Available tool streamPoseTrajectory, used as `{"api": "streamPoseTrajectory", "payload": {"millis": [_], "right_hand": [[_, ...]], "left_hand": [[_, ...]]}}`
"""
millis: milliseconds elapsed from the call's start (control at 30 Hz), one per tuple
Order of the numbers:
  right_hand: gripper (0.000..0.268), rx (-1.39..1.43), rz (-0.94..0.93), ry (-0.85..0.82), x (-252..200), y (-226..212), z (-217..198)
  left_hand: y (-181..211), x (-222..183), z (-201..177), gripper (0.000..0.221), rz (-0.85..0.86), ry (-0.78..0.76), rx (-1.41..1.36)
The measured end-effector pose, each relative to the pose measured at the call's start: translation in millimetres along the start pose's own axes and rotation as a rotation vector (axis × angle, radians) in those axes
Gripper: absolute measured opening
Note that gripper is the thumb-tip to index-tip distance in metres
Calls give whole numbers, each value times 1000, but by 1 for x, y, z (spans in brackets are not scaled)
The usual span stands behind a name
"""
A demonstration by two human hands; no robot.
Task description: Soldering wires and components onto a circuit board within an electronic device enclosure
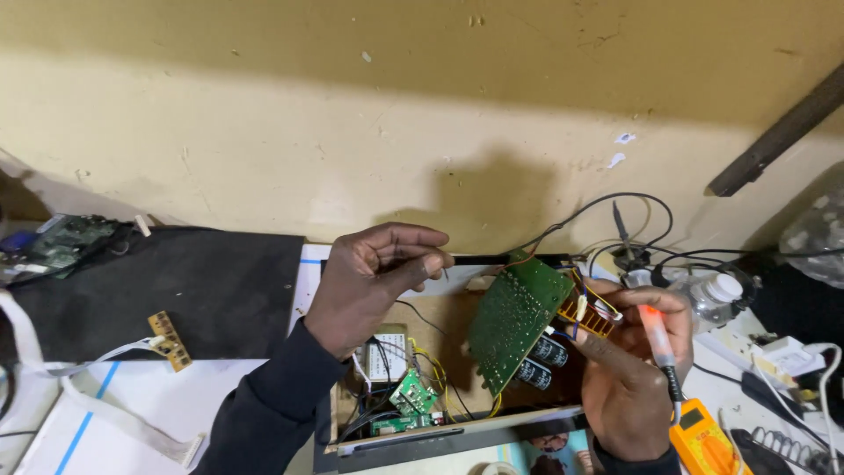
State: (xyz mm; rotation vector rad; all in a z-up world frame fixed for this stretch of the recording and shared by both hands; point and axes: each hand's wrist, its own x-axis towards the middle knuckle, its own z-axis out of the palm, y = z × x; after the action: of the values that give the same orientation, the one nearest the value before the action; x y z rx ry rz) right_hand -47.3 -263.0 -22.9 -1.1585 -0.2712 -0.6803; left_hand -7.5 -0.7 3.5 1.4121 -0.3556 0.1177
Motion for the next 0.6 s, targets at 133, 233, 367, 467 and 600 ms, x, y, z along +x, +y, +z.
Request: {"api": "streamPoseTrajectory", "payload": {"millis": [133,233,367,467,600], "right_hand": [[61,84,242,169,7,-2,-15],[58,175,312,203,12,0,-22],[57,341,348,170,14,-2,-22],[57,493,349,54,16,0,-28],[57,564,354,-11,16,5,-40]], "left_hand": [[-4,2,1,25,25,-3,36],[-11,5,1,23,15,11,30],[-8,4,1,20,-29,23,90],[-4,5,5,20,-66,49,74],[-4,5,5,22,-69,34,103]]}}
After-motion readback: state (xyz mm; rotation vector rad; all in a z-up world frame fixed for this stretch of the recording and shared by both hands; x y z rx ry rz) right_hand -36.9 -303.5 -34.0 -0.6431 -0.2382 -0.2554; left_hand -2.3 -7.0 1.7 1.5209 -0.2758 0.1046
